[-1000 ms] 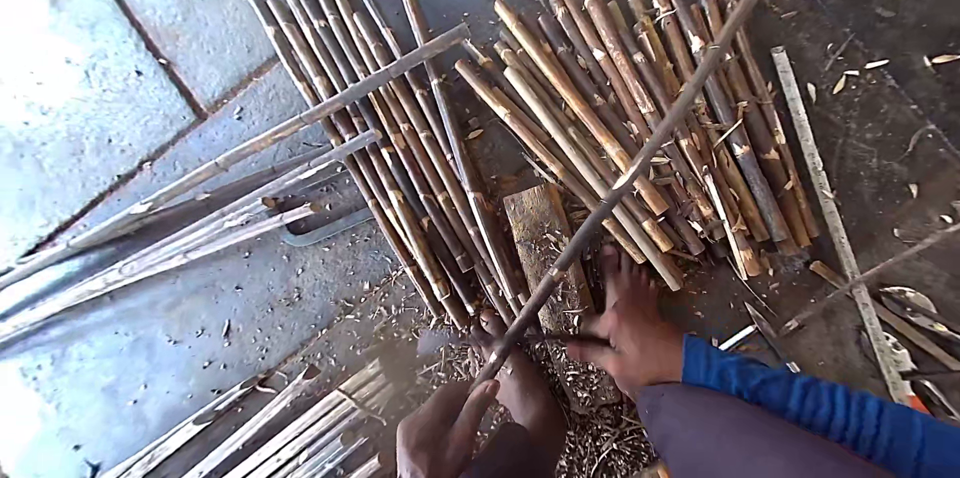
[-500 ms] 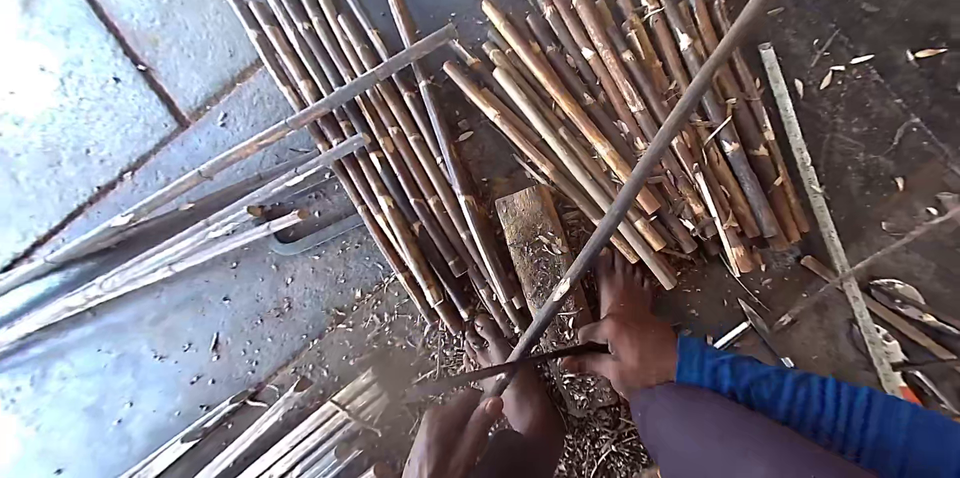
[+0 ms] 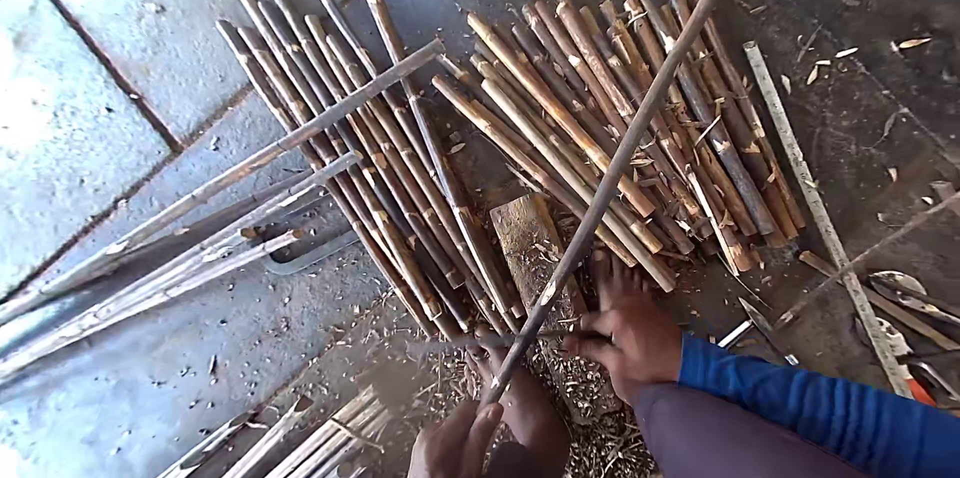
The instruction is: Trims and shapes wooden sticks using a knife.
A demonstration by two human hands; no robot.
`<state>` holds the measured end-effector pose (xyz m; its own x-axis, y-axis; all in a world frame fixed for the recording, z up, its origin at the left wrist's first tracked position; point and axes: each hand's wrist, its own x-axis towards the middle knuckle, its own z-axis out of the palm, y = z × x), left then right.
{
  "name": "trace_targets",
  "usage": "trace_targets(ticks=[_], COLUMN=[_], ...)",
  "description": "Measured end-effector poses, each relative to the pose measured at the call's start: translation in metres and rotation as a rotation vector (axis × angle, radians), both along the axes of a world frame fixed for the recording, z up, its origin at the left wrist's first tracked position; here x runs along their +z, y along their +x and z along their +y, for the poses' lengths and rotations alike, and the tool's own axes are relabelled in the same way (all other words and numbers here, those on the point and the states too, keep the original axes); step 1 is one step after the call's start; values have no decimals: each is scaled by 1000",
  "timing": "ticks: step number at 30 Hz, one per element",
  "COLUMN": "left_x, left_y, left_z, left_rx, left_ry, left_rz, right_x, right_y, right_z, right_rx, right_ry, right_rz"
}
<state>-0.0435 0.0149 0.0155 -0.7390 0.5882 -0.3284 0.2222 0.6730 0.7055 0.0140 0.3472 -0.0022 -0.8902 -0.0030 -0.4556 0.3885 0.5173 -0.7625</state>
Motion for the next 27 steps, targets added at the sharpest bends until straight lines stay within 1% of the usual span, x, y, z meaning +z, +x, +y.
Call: trace_targets(ticks=[2,3,4,5,6,7,8,9,10,11,13,14,15,16,17,18,20,21,22,23,24,25,27], left_x=[3,5,4,3,3,2,2,3,3,2,1,1,0,-1,-3,-6,-9,-9,-10,-10,-10,-10,-12], left_y=[2,5,5,5,3,0,-2,-1,0,0,-2,-4,-6,-6,-3,0,1,0,-3,-3,-1,1,1], left_z=[4,4,5,6,6,6,5,3,1,2,6,7,8,7,5,4,6,6,6,6,5,4,6], left_rx=[11,20,24,20,7,-10,-25,-35,-42,-45,-65,-78,-85,-85,-83,-82,-83,-94,-107,-113,-114,-118,-130], left_ry=[-24,-35,-37,-31,-21,-12,-1,9,18,23,27,31,37,48,56,59,58,50,38,31,28,34,81], left_rz=[54,90,121,132,118,88,45,0,-33,-52,-77,-79,-73,-65,-62,-69,-106,-124,-137,-139,-137,-146,-192], right_x=[0,0,-2,-3,-2,-1,0,2,3,3,-1,-2,-3,-4,-2,0,0,-2,-5,-6,-7,-8,-14], right_y=[-6,-7,-5,0,2,1,-3,-8,-10,-8,1,2,-2,-8,-12,-11,-2,0,-3,-9,-13,-11,3], right_z=[9,8,4,-1,-3,-1,5,8,8,5,-3,-1,5,10,10,7,0,0,5,11,12,11,7], right_rx=[-301,-346,-262,-90,36,44,-70,-239,-312,-267,-2,29,-60,-198,-271,-224,42,68,-29,-191,-288,-256,-15], right_ry=[-109,-163,-123,-58,-22,-11,-41,-127,-181,-150,-40,-26,-53,-133,-196,-166,-30,-21,-55,-149,-216,-184,-50], right_rz=[123,141,128,79,41,35,68,92,108,81,14,17,47,81,85,52,-16,-15,16,44,55,37,28])
